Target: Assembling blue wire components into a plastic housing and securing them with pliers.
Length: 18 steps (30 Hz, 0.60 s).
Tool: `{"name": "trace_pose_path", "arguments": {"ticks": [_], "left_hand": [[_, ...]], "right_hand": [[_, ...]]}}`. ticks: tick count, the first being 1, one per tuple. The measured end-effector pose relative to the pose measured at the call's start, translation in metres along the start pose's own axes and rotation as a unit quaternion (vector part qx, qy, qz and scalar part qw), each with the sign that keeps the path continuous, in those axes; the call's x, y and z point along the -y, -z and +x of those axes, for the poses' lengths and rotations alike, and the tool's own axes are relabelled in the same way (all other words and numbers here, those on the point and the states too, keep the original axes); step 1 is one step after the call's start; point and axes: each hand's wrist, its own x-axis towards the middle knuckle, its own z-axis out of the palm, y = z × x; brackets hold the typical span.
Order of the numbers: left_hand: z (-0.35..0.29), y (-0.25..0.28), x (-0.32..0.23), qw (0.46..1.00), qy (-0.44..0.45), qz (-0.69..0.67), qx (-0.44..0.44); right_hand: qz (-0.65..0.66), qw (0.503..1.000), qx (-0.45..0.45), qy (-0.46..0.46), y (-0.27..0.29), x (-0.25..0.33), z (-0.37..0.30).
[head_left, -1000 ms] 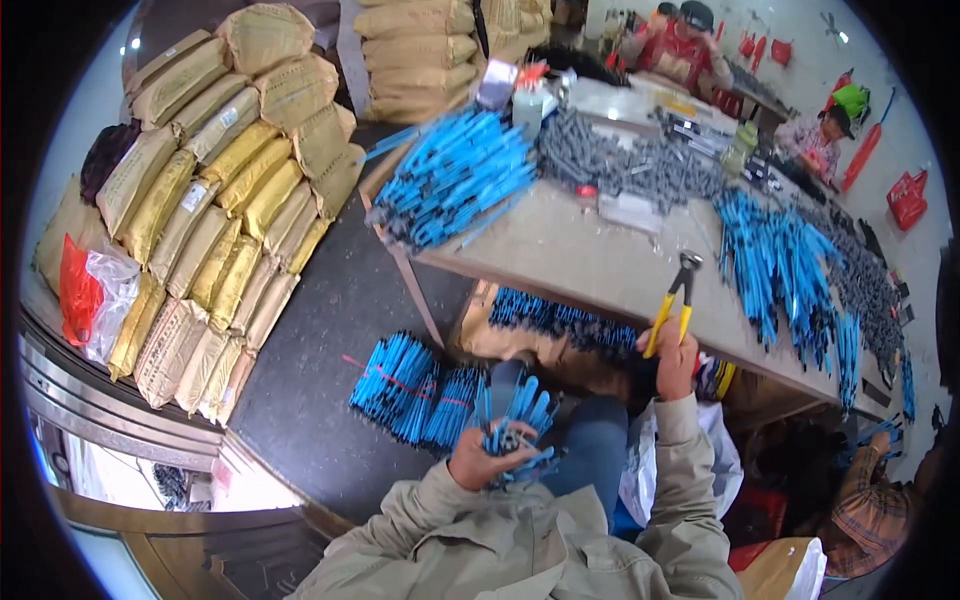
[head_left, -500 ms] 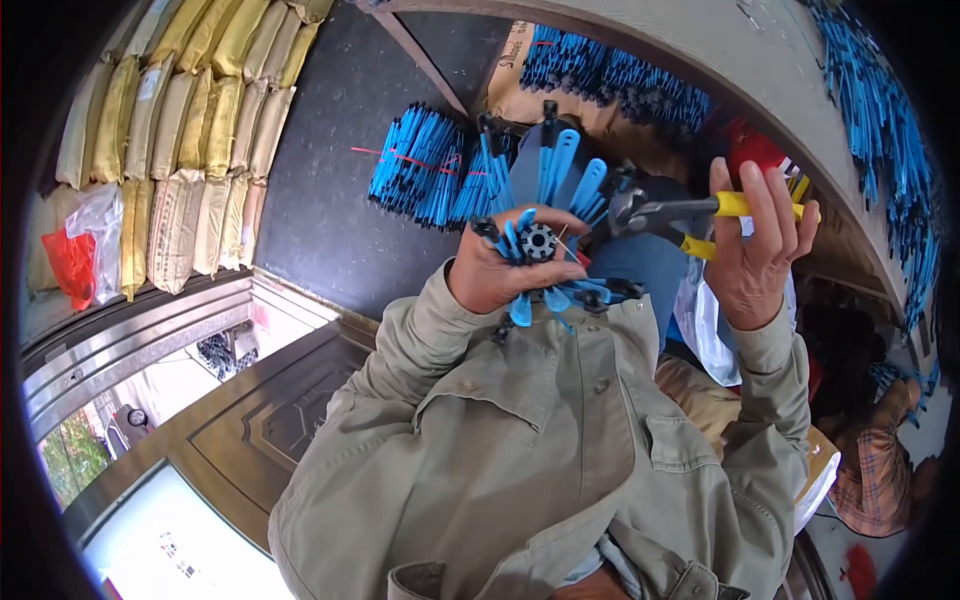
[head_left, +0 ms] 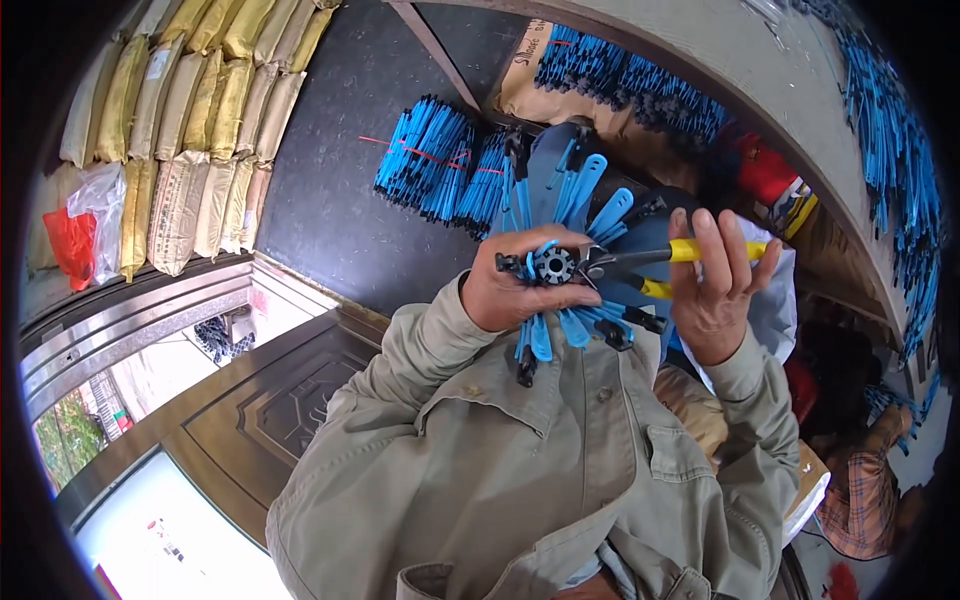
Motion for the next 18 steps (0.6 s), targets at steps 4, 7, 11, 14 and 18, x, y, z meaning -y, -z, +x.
{"name": "trace_pose_path", "arguments": {"ticks": [4, 7, 11, 14, 18], "left_hand": [[-0.007, -0.001, 0.000, 1.000, 0.004, 0.005, -0.026], [-0.006, -0.002, 0.000, 0.999, 0.000, 0.005, -0.042], [-0.009, -0.002, -0.004, 0.999, 0.003, 0.016, -0.027], [-0.009, 0.002, -0.011, 1.000, 0.023, 0.008, 0.017], [-0.005, 0.008, -0.016, 0.994, 0.035, -0.013, 0.102]], "right_hand": [[0.017, 0.998, 0.025, -0.054, -0.003, 0.024, -0.015], [0.007, 0.996, 0.039, -0.082, 0.001, 0.029, -0.021], [0.184, 0.963, 0.056, -0.188, 0.016, 0.033, -0.028], [0.247, 0.936, 0.231, -0.093, 0.040, 0.002, -0.007], [0.434, 0.734, 0.515, -0.093, 0.050, -0.040, 0.018]]}}
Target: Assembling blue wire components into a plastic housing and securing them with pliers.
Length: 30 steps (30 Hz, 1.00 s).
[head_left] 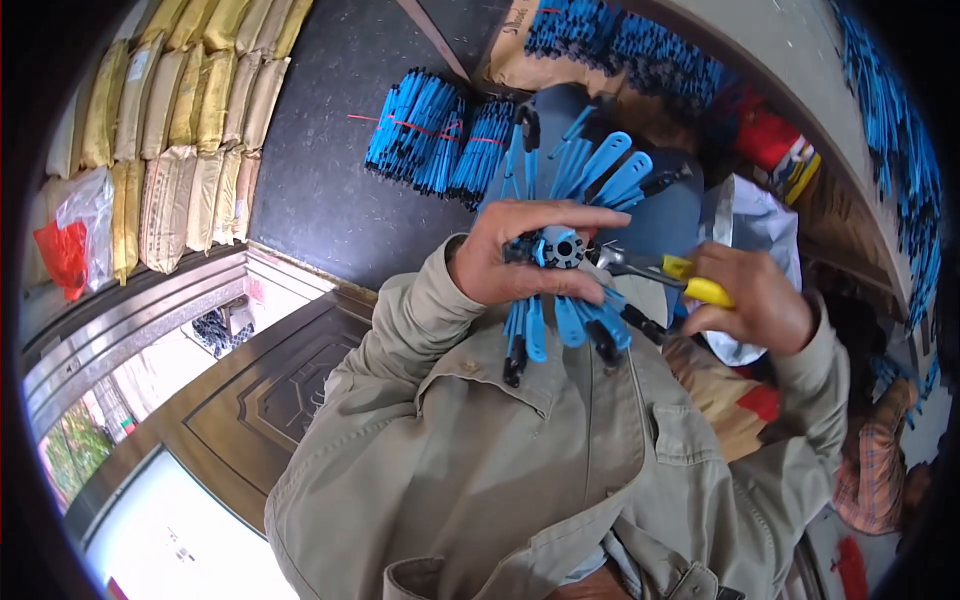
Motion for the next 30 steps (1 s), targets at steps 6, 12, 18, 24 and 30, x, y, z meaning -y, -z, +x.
{"name": "trace_pose_path", "arguments": {"ticks": [6, 12, 18, 24, 30], "left_hand": [[0.008, 0.000, 0.007, 0.991, -0.087, -0.020, 0.097], [0.006, 0.002, 0.018, 0.994, -0.095, 0.014, 0.046], [0.014, 0.010, 0.011, 0.984, -0.085, -0.017, 0.158], [0.011, 0.010, 0.026, 0.988, -0.128, -0.003, 0.091], [0.013, 0.006, 0.021, 0.994, -0.082, -0.002, 0.067]], "right_hand": [[0.510, 0.818, 0.255, -0.080, 0.005, -0.011, -0.006], [0.007, 0.987, -0.120, 0.107, -0.019, 0.023, -0.016], [0.667, 0.673, 0.296, -0.116, -0.012, -0.023, -0.023], [0.296, 0.953, 0.027, 0.059, 0.000, 0.010, -0.020], [0.387, 0.911, 0.127, 0.070, -0.002, -0.008, -0.028]]}}
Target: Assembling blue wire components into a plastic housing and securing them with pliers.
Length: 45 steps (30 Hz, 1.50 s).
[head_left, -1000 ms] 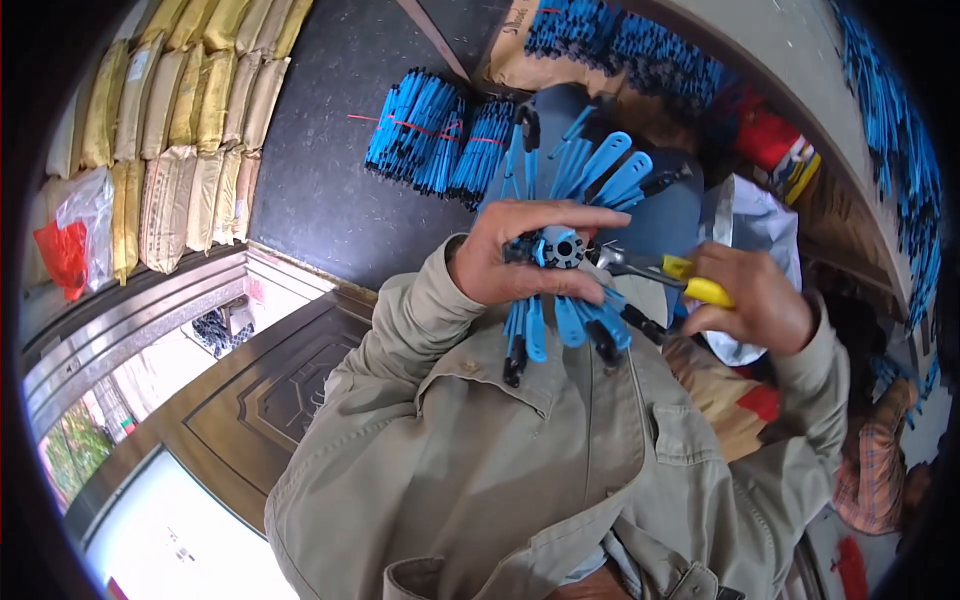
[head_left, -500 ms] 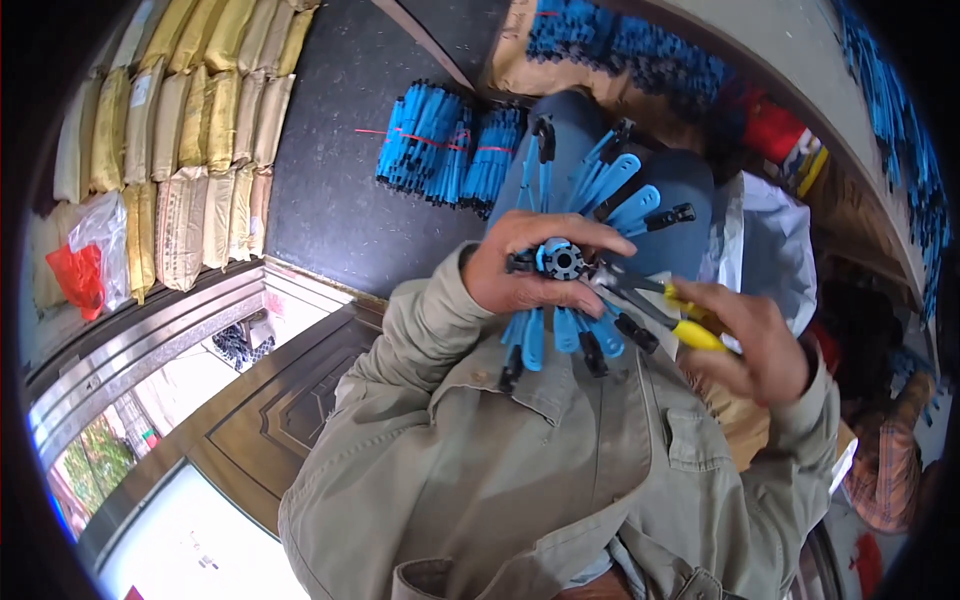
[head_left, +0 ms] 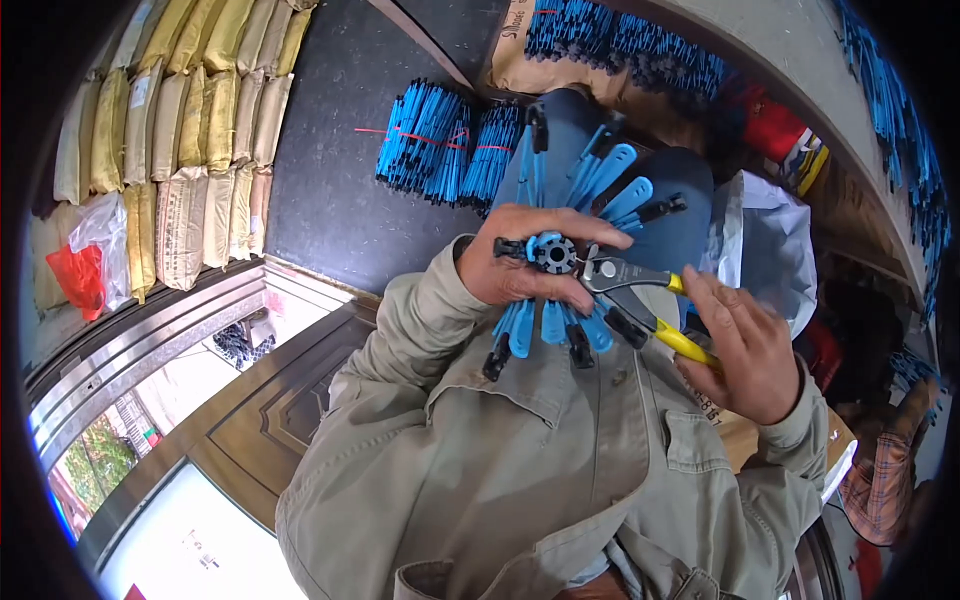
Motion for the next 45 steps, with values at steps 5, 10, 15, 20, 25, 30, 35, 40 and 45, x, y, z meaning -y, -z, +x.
{"name": "trace_pose_path", "arguments": {"ticks": [5, 10, 15, 20, 25, 30, 35, 40, 45], "left_hand": [[-0.002, -0.005, -0.002, 0.997, 0.005, -0.051, 0.059], [-0.003, -0.004, 0.001, 0.998, -0.015, -0.043, 0.040], [-0.009, -0.017, -0.008, 0.999, -0.011, 0.042, -0.016], [-0.011, -0.030, -0.006, 0.993, 0.016, 0.066, -0.097], [-0.010, -0.029, -0.005, 0.989, 0.001, 0.073, -0.126], [-0.013, -0.032, -0.008, 0.985, 0.005, 0.074, -0.155], [-0.013, -0.032, -0.003, 0.979, -0.001, 0.065, -0.193], [-0.011, -0.031, -0.001, 0.976, -0.029, 0.078, -0.203], [-0.011, -0.032, -0.004, 0.973, -0.035, 0.091, -0.212]], "right_hand": [[0.167, 0.983, 0.051, -0.052, -0.009, -0.013, -0.005], [0.240, 0.964, 0.006, -0.111, -0.015, -0.017, 0.003], [-0.492, 0.847, -0.196, 0.051, -0.035, 0.002, 0.015], [-0.574, 0.772, -0.269, 0.049, -0.034, -0.003, 0.022], [-0.568, 0.770, -0.280, 0.073, -0.029, -0.009, 0.031], [-0.518, 0.790, -0.320, 0.065, -0.043, -0.048, 0.044], [-0.488, 0.790, -0.355, 0.111, -0.041, -0.068, 0.063], [-0.510, 0.770, -0.360, 0.132, -0.032, -0.072, 0.066], [-0.552, 0.734, -0.367, 0.152, -0.026, -0.058, 0.063]]}}
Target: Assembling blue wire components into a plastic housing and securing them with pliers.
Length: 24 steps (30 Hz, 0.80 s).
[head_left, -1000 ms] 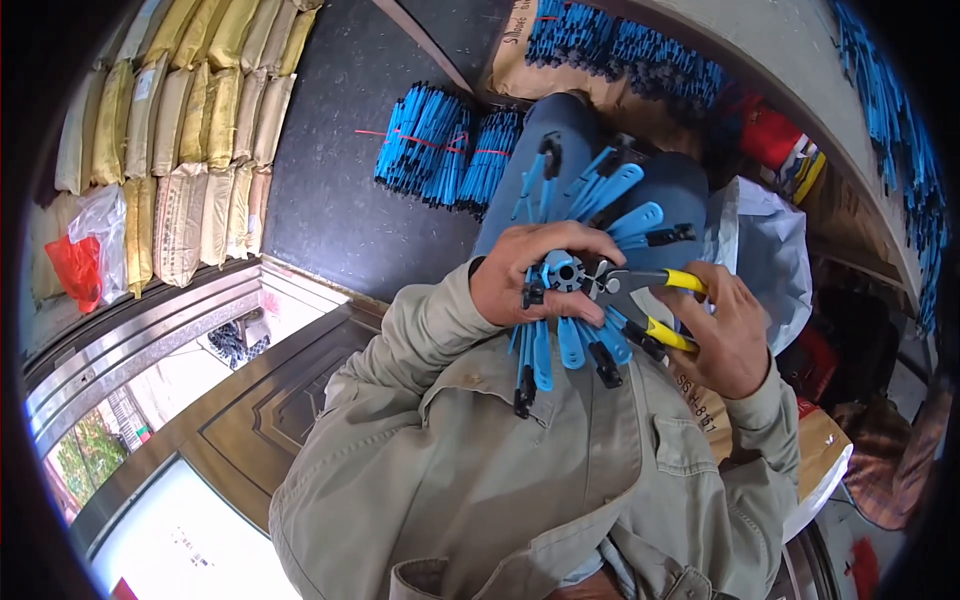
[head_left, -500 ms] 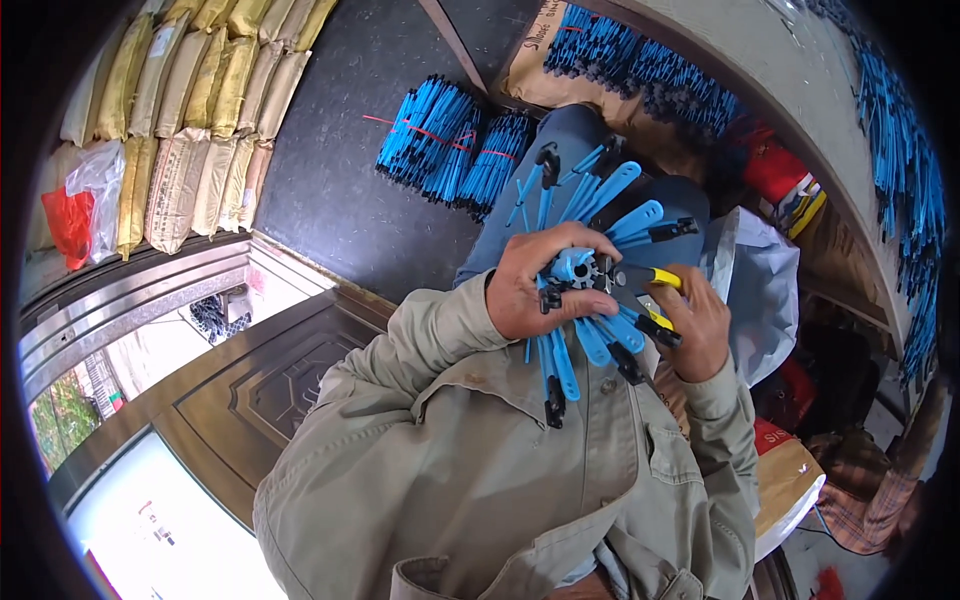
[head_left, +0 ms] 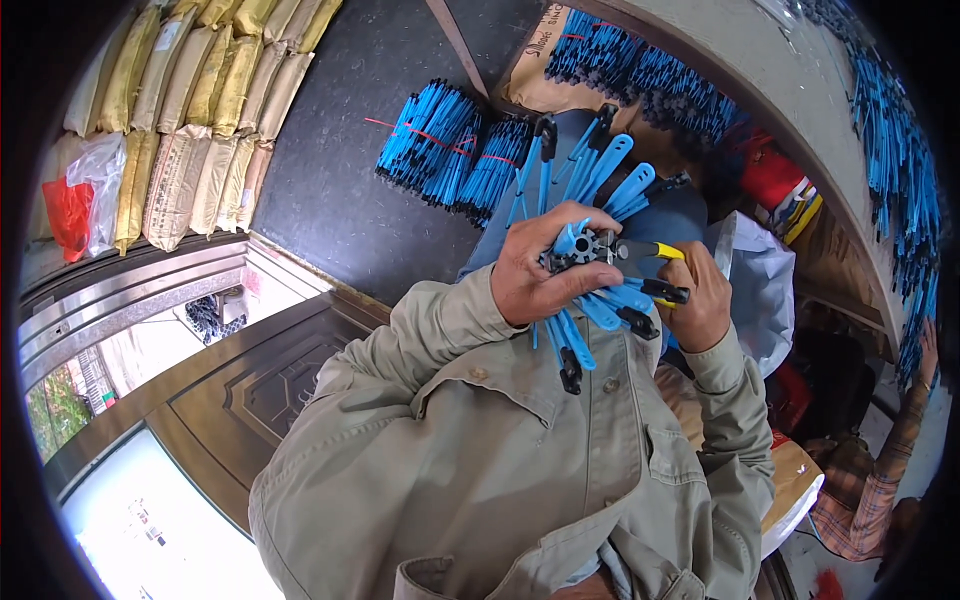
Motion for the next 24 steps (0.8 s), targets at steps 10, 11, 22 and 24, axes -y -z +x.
{"name": "trace_pose_path", "arguments": {"ticks": [10, 11, 22, 24], "left_hand": [[0.005, 0.000, -0.008, 0.997, 0.060, -0.041, 0.018], [0.005, 0.000, -0.008, 0.997, 0.065, -0.042, 0.020], [0.013, 0.015, 0.004, 0.986, 0.076, -0.113, 0.097], [0.012, 0.019, 0.006, 0.978, 0.090, -0.141, 0.121]], "right_hand": [[-0.058, 0.998, 0.009, 0.009, 0.008, -0.007, 0.002], [-0.067, 0.998, 0.005, 0.016, 0.008, -0.008, 0.003], [0.193, 0.952, 0.234, -0.045, 0.063, -0.019, 0.019], [0.294, 0.911, 0.282, -0.066, 0.080, -0.018, 0.029]]}}
